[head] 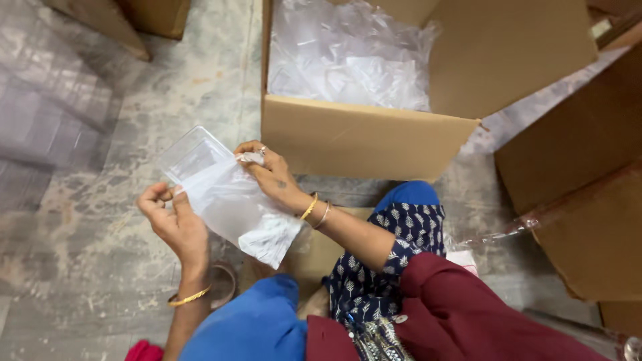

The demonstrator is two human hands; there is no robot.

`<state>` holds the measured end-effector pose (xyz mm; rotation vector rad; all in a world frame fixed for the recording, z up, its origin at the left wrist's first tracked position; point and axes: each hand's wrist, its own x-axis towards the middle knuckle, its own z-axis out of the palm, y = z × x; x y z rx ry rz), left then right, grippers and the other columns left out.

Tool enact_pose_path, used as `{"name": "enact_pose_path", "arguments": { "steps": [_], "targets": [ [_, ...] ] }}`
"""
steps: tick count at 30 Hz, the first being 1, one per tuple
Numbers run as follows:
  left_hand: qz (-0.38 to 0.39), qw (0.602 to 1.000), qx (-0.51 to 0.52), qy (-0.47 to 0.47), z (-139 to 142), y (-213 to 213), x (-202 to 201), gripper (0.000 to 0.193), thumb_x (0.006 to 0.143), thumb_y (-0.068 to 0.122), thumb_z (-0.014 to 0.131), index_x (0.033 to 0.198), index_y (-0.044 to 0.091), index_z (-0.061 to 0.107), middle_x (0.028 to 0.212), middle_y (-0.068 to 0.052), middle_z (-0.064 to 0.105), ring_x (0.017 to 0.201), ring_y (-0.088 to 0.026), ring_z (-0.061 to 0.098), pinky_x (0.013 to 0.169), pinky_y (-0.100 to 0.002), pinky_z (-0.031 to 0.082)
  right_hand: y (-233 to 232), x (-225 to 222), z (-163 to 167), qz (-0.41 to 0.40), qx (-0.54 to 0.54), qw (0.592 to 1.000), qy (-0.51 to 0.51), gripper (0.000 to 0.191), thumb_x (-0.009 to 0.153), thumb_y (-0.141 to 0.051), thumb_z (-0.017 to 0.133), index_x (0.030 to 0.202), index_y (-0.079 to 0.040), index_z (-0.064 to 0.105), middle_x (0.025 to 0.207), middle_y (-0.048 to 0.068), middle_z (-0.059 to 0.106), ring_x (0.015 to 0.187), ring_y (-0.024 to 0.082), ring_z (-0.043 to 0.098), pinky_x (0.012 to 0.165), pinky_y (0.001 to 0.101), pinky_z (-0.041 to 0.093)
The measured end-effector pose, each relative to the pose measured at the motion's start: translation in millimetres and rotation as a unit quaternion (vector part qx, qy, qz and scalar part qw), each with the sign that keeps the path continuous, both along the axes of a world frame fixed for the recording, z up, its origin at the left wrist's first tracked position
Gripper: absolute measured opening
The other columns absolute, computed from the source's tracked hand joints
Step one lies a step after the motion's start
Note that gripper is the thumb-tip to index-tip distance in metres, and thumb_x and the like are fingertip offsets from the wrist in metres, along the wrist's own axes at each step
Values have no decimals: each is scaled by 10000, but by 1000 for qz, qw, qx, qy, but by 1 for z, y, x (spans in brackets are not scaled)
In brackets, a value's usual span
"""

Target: The person sits on the floor and packs clear plastic containers into plastic bags, twisting the bag closed around each container. They place each bagged container into a cardboard box lined with plastic, and reach for more containers from a stack beside them.

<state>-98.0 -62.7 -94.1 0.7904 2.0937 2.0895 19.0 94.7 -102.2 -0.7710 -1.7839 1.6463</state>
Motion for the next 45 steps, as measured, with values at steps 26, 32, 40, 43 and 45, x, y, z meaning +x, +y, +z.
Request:
{"name": "enact_pose_path", "arguments": {
  "steps": [26, 32, 40, 43, 45],
  "targets": [
    [-90, 947, 157, -264, 9, -4, -6, 256, 1099, -1, 536, 1326, 42, 425, 1191, -110, 597, 1056, -128, 601, 945, -269, 510, 1, 7, 34, 83, 38, 990, -107, 264, 1050, -300, 543, 1077, -57, 642, 881, 28, 636, 818, 99, 573, 750, 295, 501],
    [-145, 973, 81, -162, 52, -18, 7, 707, 1104, -3, 487, 1642, 111, 43, 1508, -178, 469, 1296, -186, 554, 1089, -305, 489, 0, 23, 23, 111, -34, 993, -34, 286, 1057, -289, 559, 1243, -72, 572, 1006, -14, 624, 879, 66, 546, 778, 246, 490],
    [-291, 910, 47, -290, 70, -37, -20, 414, 1107, 82, 420, 1489, -53, 504, 1337, -192, 614, 1176, -183, 619, 1053, -313, 487, -14, 50, 64, 186, -90, 977, 52, 345, 1067, -227, 548, 1373, -94, 461, 991, -59, 574, 819, 31, 486, 754, 210, 436],
    [-321, 898, 17, -302, 45, -42, -17, 346, 1091, 141, 456, 1304, -72, 626, 1199, -114, 711, 1088, -167, 658, 990, -305, 510, -12, 55, 75, 180, -70, 981, 16, 258, 1052, -215, 553, 1257, -61, 584, 934, -57, 598, 759, 35, 469, 693, 220, 420],
    [-393, 861, -24, -321, 31, -42, -8, 352, 1076, 183, 484, 1215, -84, 668, 1142, -119, 747, 1064, -186, 684, 976, -318, 526, -9, 56, 77, 161, -46, 986, -14, 205, 1053, -202, 577, 1132, -34, 663, 881, -48, 596, 749, 44, 467, 668, 232, 414]
  ]
}}
